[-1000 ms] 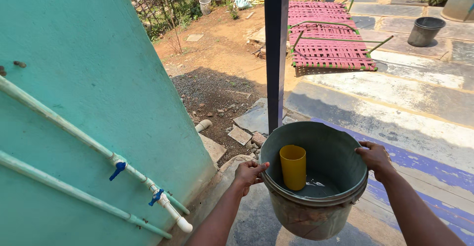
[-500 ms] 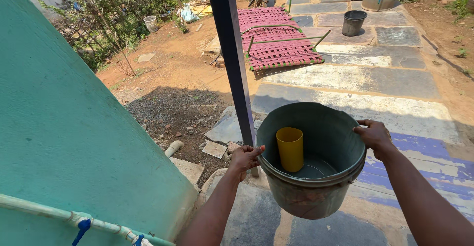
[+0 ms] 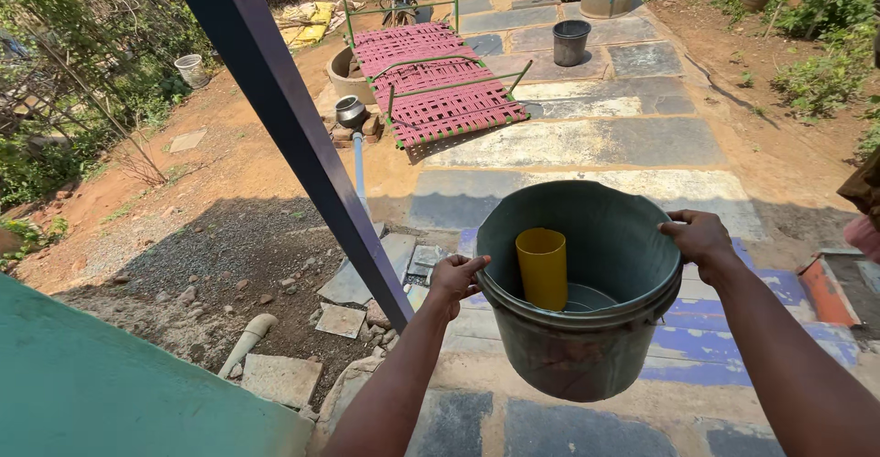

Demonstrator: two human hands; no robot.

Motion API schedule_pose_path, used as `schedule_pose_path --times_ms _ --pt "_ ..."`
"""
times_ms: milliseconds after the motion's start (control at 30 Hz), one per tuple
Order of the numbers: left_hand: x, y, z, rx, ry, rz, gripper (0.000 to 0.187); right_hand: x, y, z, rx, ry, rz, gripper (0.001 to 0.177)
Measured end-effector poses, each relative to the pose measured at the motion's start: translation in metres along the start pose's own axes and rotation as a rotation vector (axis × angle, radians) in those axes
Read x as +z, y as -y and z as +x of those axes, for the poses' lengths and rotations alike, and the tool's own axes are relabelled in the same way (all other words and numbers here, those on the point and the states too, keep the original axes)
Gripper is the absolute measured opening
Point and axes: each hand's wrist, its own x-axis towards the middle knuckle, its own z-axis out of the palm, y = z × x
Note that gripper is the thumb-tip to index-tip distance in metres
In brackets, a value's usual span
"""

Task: The person carries several small containers outdoors, places a yellow tube into a large bucket of water, and then uses a small yellow cup to repeatedly scoop water from a large blue barrel and pour it into the bucket.

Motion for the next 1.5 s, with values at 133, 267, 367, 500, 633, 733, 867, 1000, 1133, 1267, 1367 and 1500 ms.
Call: schedule_pose_path --times_ms 133,267,367,500,633,733,867,1000,1133,1267,1367,1500 --pt "0.035 -0.015 0.039 -0.017 -0.029 0.058 0.031 -0.016 0.001 0.039 0.016 -0.025 0.033 0.038" --pt "0.056 -0.021 0.073 -0.029 -0.064 0.010 0.026 -0.020 0.004 0.076 -0.021 -0.038 0.110 0.040" --pt "0.066 -0.030 0.095 -0.028 -0.101 0.070 0.028 -0.018 0.008 0.100 -0.054 -0.090 -0.043 0.039" --pt "0.075 -0.045 0.125 -0.015 -0.084 0.091 0.024 -0.014 0.007 0.131 -0.063 -0.113 0.024 0.038" --pt "0.081 -0.059 0.167 -0.021 -0.081 0.156 0.025 -0.007 0.014 0.163 0.011 -0.107 0.061 0.038" --pt "0.083 -0.063 0.199 -0.047 -0.086 0.193 0.024 0.004 0.017 0.183 0.056 -0.109 0.067 0.039" --pt "0.085 -0.083 0.248 -0.041 -0.048 0.210 0.023 0.017 0.035 0.215 0.124 -0.106 0.073 0.039" --pt "0.093 -0.110 0.291 -0.020 -0.031 0.243 0.025 0.024 0.040 0.239 0.099 -0.174 -0.023 0.041" --pt "0.110 -0.127 0.326 0.003 0.013 0.247 0.022 0.019 0.032 0.257 0.106 -0.206 0.073 0.044" --pt "0.127 -0.140 0.356 0.016 0.018 0.294 0.023 0.010 0.032 0.284 0.090 -0.241 0.067 0.043" --pt "0.144 -0.149 0.377 0.024 0.041 0.279 0.024 0.000 0.031 0.315 0.021 -0.273 0.071 0.040" --pt "0.169 -0.159 0.403 0.006 0.022 0.325 0.023 -0.012 0.027 0.356 0.046 -0.278 0.113 0.039"
